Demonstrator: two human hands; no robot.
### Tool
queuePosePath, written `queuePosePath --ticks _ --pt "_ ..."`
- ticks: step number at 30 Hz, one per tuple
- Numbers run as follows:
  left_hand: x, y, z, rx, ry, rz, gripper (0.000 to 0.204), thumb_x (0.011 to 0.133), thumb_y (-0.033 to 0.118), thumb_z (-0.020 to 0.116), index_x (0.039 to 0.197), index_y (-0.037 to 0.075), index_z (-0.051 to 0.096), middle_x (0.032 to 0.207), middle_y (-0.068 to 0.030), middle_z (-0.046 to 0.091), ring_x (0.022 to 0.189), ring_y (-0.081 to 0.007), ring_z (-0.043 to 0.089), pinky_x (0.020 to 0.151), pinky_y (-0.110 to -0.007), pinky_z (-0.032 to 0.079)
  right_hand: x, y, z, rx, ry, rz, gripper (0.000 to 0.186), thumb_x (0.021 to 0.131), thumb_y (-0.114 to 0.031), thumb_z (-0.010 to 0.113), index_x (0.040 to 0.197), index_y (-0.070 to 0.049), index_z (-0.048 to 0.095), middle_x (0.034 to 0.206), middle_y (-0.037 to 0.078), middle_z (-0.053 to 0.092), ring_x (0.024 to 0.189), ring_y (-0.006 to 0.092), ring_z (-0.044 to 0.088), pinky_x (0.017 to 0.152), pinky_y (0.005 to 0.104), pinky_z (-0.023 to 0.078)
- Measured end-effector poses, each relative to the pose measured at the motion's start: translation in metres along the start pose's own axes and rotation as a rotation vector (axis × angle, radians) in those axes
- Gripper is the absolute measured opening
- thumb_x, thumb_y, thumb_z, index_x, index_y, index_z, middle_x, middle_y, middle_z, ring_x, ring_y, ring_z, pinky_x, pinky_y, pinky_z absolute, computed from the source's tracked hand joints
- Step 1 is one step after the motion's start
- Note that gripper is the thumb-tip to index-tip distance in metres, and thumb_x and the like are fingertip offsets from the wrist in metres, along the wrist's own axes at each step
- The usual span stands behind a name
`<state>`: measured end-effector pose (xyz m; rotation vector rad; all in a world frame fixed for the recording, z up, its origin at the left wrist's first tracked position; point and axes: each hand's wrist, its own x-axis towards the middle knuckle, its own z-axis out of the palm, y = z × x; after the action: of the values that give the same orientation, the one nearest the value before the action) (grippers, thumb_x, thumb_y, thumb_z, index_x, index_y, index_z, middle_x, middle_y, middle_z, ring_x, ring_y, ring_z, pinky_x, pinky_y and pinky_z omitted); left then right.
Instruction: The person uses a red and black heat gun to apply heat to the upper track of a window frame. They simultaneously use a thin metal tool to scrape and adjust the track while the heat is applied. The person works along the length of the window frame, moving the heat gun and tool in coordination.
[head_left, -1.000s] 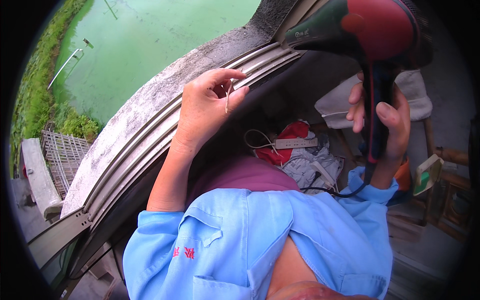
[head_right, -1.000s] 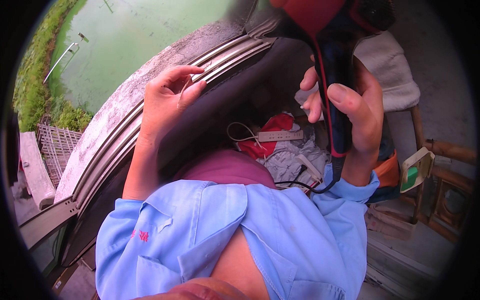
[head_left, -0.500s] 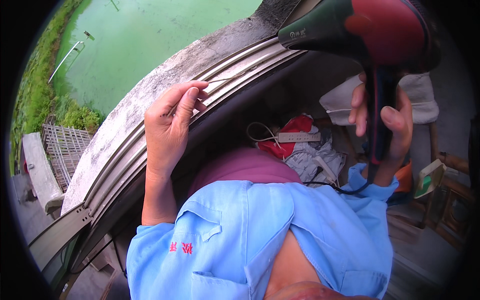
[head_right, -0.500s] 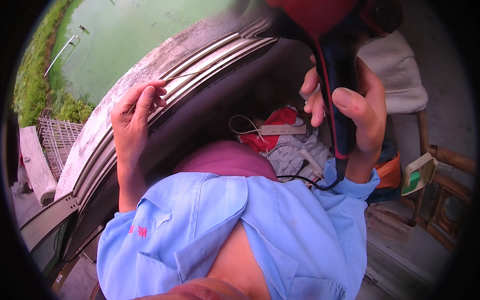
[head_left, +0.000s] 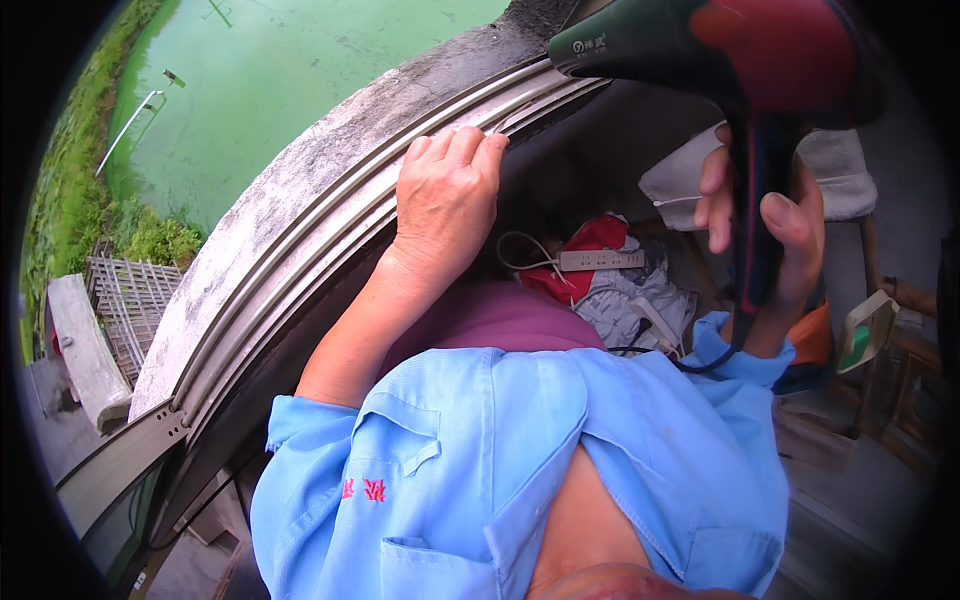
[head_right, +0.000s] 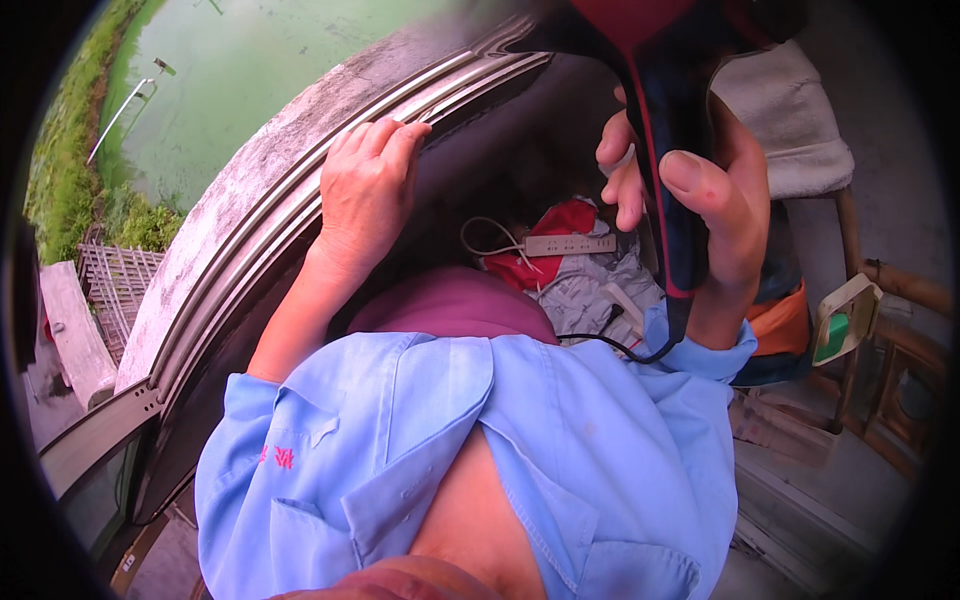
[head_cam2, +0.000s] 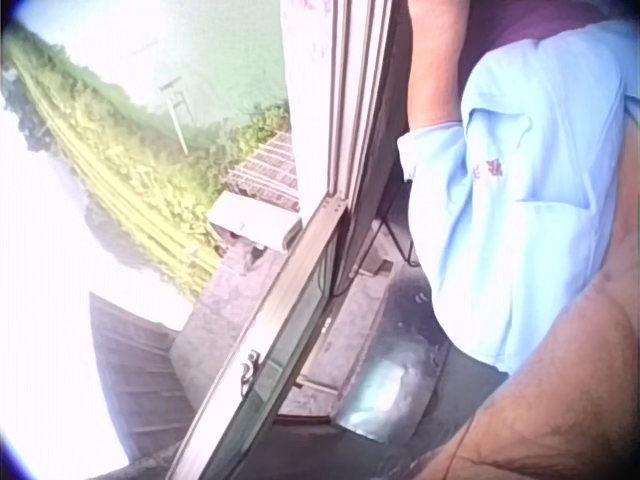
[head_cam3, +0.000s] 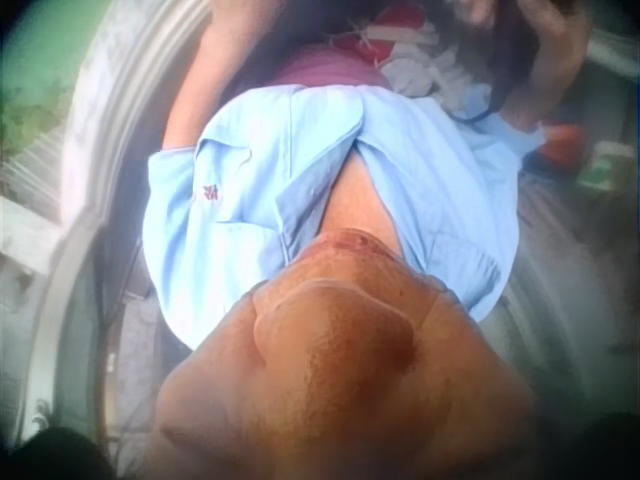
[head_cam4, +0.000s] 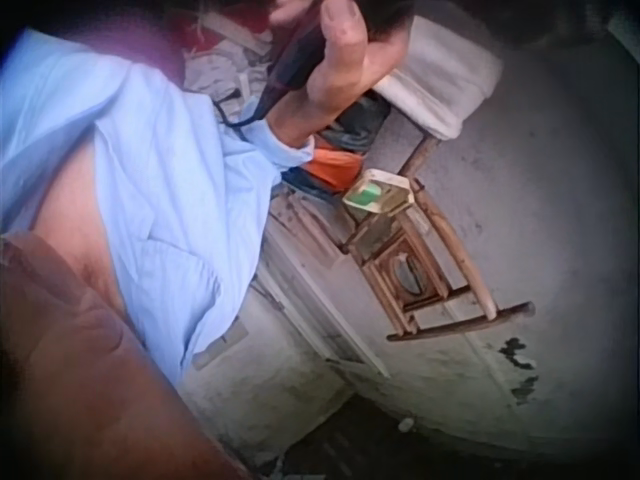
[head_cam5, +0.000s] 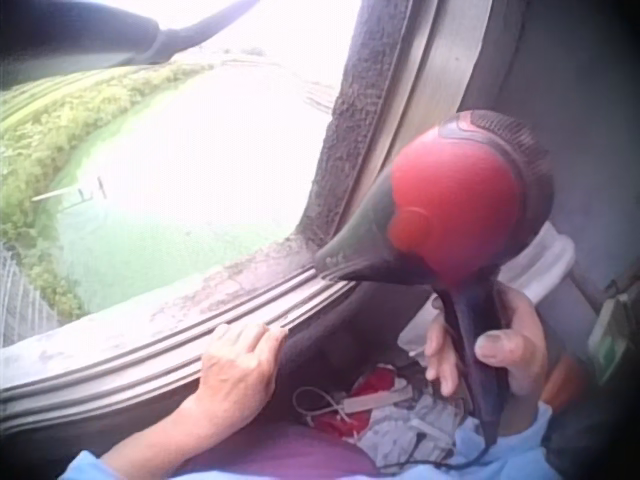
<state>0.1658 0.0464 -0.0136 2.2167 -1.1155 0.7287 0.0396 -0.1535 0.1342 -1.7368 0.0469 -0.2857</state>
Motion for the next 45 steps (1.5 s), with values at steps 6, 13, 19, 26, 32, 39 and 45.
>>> queuePosePath --ticks 6,13,19,26,32,39,45 --pt "0.042 0.01 0.054 0.097 0.036 0.105 0.004 0.071 0.013 0.056 0.072 0.01 0.058 0.074 -0.0054 0.055 0.073 -0.0201 0.055 0.066 -0.032 0.04 0.008 0.004 0.005 0.001 -0.054 -0.019 0.058 0.076 -0.027 0.057 0.113 0.016 0.045 0.088 0.023 0.059 0.058 0.0166 0.059 0.064 0.0287 0.05" --pt "0.022 0.011 0.022 0.15 -0.032 0.053 0.009 0.073 0.011 0.056 0.081 0.007 0.059 0.076 -0.0057 0.054 0.074 -0.0207 0.057 0.067 -0.034 0.042 0.002 -0.002 0.003 -0.036 -0.011 -0.029 0.055 0.076 -0.025 0.057 0.113 0.015 0.045 0.089 0.022 0.059 0.059 0.0166 0.059 0.065 0.0294 0.05" --pt "-0.004 -0.005 -0.052 0.037 -0.207 -0.007 0.016 0.072 0.005 0.058 0.088 0.005 0.061 0.077 -0.007 0.055 0.077 -0.0224 0.059 0.067 -0.034 0.044 0.0 -0.004 -0.004 -0.076 0.013 0.011 0.054 0.076 -0.025 0.057 0.112 0.013 0.046 0.088 0.02 0.059 0.059 0.0154 0.058 0.064 0.029 0.05" --pt "0.021 -0.006 -0.052 -0.17 -0.118 -0.063 0.014 0.076 0.004 0.059 0.09 0.007 0.061 0.075 -0.0087 0.056 0.072 -0.0284 0.058 0.063 -0.039 0.045 0.016 -0.02 -0.012 -0.225 0.008 0.171 0.052 0.077 -0.027 0.058 0.112 0.01 0.049 0.087 0.015 0.06 0.058 0.0123 0.057 0.059 0.0249 0.048" --pt "0.026 -0.003 -0.036 -0.084 -0.086 -0.03 0.017 0.073 0.005 0.06 0.09 0.005 0.063 0.074 -0.0079 0.055 0.073 -0.0242 0.059 0.065 -0.035 0.045 0.023 -0.023 -0.012 -0.233 -0.012 0.165 0.052 0.078 -0.029 0.058 0.111 0.01 0.05 0.087 0.015 0.06 0.057 0.0122 0.057 0.059 0.0249 0.049" --pt "0.022 -0.002 -0.025 -0.172 -0.058 -0.053 0.018 0.074 0.004 0.06 0.091 0.005 0.062 0.075 -0.0079 0.055 0.074 -0.0248 0.058 0.065 -0.035 0.046 0.022 -0.021 -0.016 -0.186 -0.019 0.156 0.052 0.079 -0.03 0.057 0.111 0.01 0.05 0.087 0.016 0.06 0.056 0.0128 0.058 0.062 0.0264 0.051" --pt "0.024 0.003 0.013 -0.118 0.013 -0.012 0.016 0.08 0.007 0.059 0.095 0.007 0.062 0.078 -0.008 0.055 0.075 -0.0259 0.058 0.066 -0.036 0.046 0.019 -0.019 -0.018 -0.131 -0.006 0.137 0.05 0.079 -0.029 0.057 0.111 0.009 0.049 0.087 0.016 0.06 0.056 0.013 0.058 0.063 0.0265 0.052"
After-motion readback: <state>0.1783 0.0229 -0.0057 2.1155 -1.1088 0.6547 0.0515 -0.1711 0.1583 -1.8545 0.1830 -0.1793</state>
